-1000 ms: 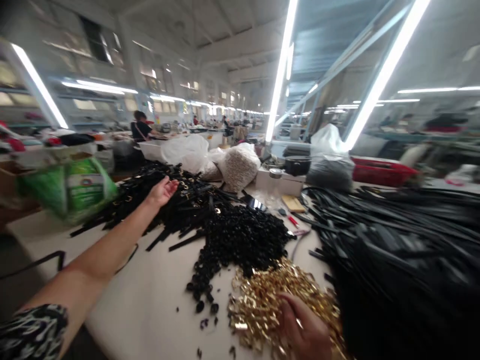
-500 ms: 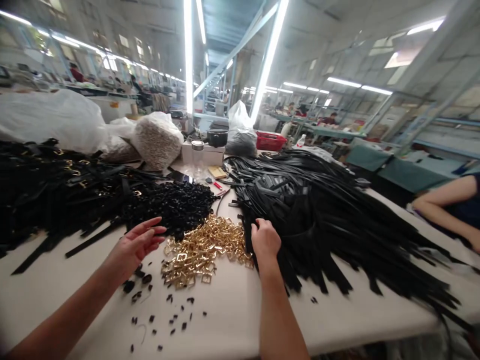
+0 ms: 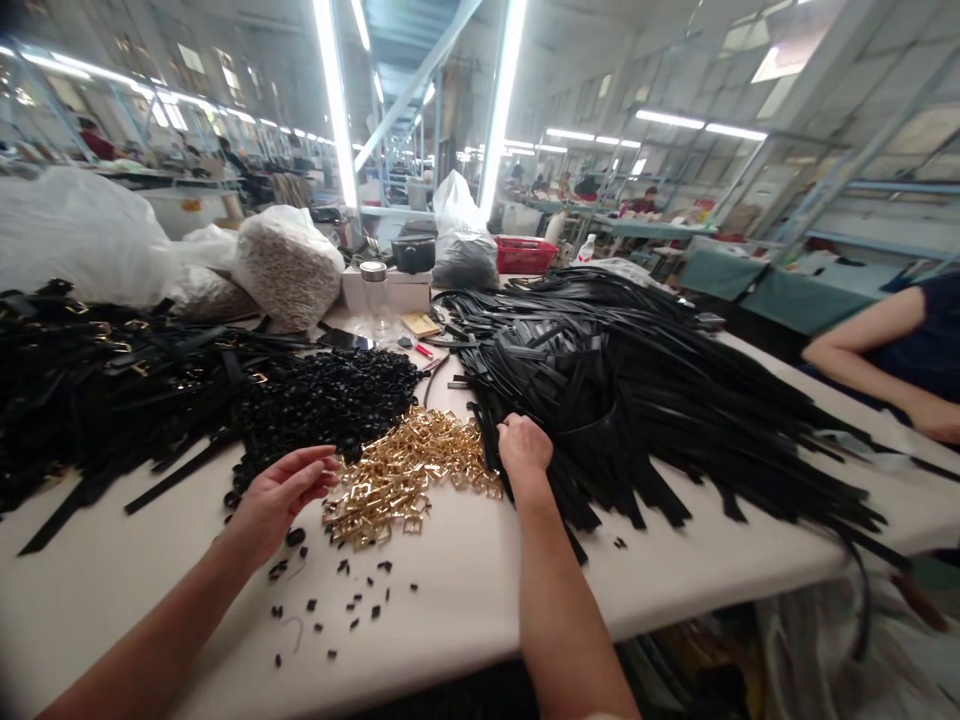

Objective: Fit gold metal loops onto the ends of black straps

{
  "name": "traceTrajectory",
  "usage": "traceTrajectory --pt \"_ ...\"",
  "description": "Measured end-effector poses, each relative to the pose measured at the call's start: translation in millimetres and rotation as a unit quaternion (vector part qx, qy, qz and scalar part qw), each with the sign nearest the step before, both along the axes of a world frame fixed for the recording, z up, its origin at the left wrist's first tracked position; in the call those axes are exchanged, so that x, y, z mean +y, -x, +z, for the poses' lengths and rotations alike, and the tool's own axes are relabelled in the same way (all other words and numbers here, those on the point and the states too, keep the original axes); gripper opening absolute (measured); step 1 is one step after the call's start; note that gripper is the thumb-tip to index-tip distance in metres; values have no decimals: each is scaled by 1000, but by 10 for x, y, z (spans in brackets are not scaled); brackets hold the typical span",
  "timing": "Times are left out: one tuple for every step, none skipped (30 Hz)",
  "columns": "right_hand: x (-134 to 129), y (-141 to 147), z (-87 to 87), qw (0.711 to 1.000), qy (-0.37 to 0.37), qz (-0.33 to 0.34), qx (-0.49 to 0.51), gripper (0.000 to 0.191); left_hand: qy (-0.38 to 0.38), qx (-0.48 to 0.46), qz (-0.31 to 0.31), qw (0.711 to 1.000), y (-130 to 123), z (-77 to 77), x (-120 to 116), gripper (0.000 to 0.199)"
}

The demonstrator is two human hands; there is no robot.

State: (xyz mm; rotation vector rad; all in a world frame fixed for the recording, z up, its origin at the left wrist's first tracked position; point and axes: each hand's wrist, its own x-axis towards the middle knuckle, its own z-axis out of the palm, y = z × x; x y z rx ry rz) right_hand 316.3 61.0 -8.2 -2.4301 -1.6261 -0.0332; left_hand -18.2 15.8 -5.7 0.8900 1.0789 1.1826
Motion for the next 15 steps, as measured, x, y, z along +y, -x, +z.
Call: traceTrajectory --pt "-11 12 24 1000 -11 2 -3 27 -2 2 -6 1000 -3 -15 -3 44" --pt "-24 37 50 1000 -28 10 -3 29 -5 6 -11 1000 -6 -33 -5 43" --pt "-41 78 77 998 -51 23 3 30 -8 11 -18 1000 -10 -50 -8 42" --pt "-63 136 101 996 -78 46 17 30 -12 18 -24 999 -19 -65 -12 41" --pt "-90 210 121 991 -102 80 44 30 -16 24 -29 999 -32 -77 -19 40" --pt "-124 300 134 981 -123 126 84 29 -21 30 -34 999 -49 -84 -30 39" --pt "-164 403 140 966 -134 178 134 27 -24 35 -40 998 -71 -86 -43 40" --pt "-210 516 139 945 -133 231 190 25 -25 39 -49 998 -96 -82 -58 42" --pt "-260 632 132 920 -123 278 246 23 -23 41 -57 997 -122 -76 -75 44" --pt "-313 746 121 896 -104 316 295 21 -18 39 -66 997 -149 -67 -91 47" --pt "-365 854 106 874 -82 343 334 18 -12 36 -75 996 -173 -57 -106 51" --pt "-414 950 89 857 -61 361 362 15 -5 31 -81 996 -196 -50 -119 53" --pt "-458 1032 73 845 -41 373 381 13 2 26 -86 996 -215 -45 -129 54" --pt "-495 1099 58 835 -25 383 395 12 8 22 -92 996 -231 -43 -135 55" --pt "-524 1148 45 826 -12 390 407 12 14 19 -97 995 -243 -44 -138 55"
